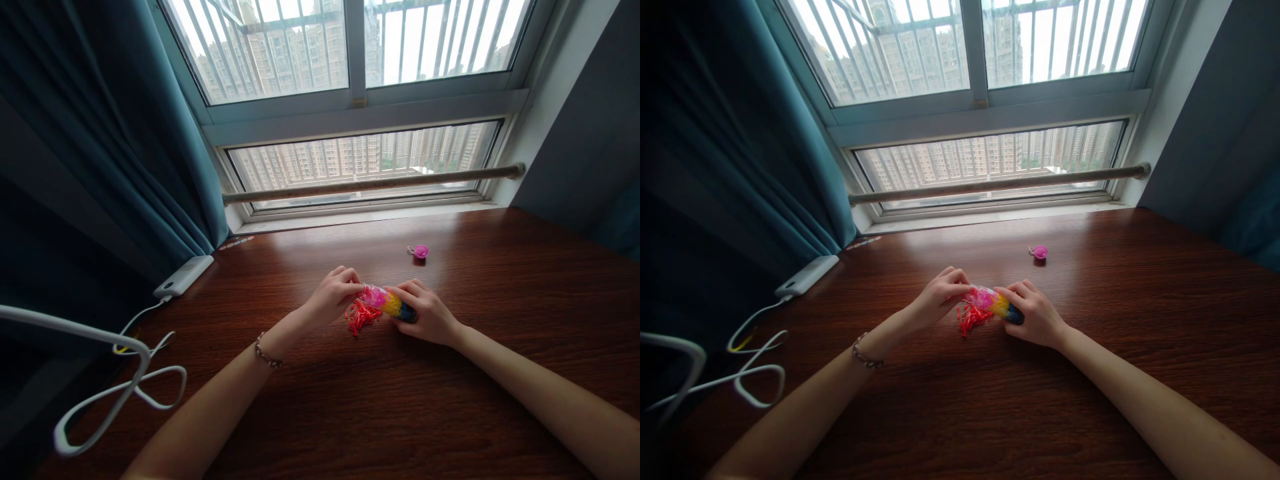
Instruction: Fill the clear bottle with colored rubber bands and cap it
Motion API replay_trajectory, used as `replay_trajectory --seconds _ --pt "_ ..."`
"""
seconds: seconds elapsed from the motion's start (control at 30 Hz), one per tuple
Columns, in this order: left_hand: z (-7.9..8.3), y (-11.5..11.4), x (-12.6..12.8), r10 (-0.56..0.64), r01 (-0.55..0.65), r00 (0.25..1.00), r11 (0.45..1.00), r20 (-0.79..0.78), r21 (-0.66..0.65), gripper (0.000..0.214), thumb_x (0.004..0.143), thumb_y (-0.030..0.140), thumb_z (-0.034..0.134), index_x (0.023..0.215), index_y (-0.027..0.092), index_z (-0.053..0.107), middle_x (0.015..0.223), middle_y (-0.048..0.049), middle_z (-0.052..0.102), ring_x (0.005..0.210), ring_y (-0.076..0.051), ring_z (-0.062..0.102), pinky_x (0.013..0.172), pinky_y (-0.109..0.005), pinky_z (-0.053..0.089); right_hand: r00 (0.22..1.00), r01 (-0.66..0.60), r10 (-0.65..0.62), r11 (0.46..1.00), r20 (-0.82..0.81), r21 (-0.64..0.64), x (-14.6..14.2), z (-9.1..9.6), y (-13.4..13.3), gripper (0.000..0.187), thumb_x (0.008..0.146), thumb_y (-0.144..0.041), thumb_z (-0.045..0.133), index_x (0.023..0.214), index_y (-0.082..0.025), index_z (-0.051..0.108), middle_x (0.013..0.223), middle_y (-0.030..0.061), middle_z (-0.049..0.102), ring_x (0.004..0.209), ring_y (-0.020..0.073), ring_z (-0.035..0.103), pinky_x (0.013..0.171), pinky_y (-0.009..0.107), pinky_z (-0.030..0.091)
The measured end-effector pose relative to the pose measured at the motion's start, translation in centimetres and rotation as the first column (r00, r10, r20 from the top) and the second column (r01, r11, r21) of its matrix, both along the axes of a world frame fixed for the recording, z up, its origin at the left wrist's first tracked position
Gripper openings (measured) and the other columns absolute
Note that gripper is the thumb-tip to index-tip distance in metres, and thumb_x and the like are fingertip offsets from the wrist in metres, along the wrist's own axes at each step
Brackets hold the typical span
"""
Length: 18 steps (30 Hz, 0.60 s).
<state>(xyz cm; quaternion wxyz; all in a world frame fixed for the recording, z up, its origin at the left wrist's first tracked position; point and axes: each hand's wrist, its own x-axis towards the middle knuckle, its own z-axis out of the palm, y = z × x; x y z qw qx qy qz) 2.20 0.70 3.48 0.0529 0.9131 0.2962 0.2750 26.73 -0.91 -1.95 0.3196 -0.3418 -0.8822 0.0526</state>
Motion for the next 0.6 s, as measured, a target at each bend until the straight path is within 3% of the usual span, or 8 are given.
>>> replay_trajectory --seconds 0.13,0.37,0.53,0.6 --pt "-0.4 0.3 -0.1 -0.015 0.037 0.976 0.994 0.218 -0.099 0.011 0.079 0.022 0.058 0.081 0.018 0.067 0.074 -0.0049 0.059 0.073 -0.014 0.051 0.066 -0.025 0.042 1.0 -0.014 0.014 1.0 -0.016 0.003 0.0 0.1 0.0 0.058 0.069 -0.02 0.062 0.124 -0.019 0.045 0.102 0.008 0.052 0.09 0.0252 0.045 0.081 0.038 0.043" --pt "-0.3 0.1 -0.1 0.208 -0.057 0.871 0.942 0.445 -0.33 0.013 0.076 0.026 0.062 0.076 0.014 0.064 0.074 -0.0044 0.065 0.067 -0.014 0.058 0.062 -0.024 0.046 0.997 -0.007 0.005 1.0 -0.078 -0.025 0.0 0.1 -0.1 0.06 0.067 -0.018 0.062 0.124 -0.021 0.044 0.102 0.007 0.053 0.091 0.0246 0.046 0.081 0.037 0.043" --pt "0.5 -0.3 -0.1 0.135 0.06 0.867 0.927 0.48 -0.37 0.028 0.079 0.022 0.057 0.106 0.013 0.055 0.083 -0.0073 0.066 0.079 -0.016 0.061 0.069 -0.026 0.047 0.993 0.005 -0.008 1.0 -0.117 -0.022 -0.1 0.2 -0.1 0.057 0.068 -0.018 0.061 0.123 -0.021 0.045 0.101 0.0068 0.053 0.091 0.0243 0.048 0.08 0.036 0.043" --pt "0.6 -0.4 -0.1 0.096 0.063 0.892 0.941 0.442 -0.332 0.025 0.08 0.02 0.056 0.104 0.014 0.058 0.086 -0.008 0.065 0.08 -0.016 0.06 0.07 -0.027 0.047 0.993 0.007 -0.01 1.0 -0.12 -0.025 -0.1 0.2 0.0 0.056 0.068 -0.018 0.061 0.122 -0.021 0.046 0.101 0.0067 0.053 0.091 0.024 0.048 0.08 0.036 0.043"
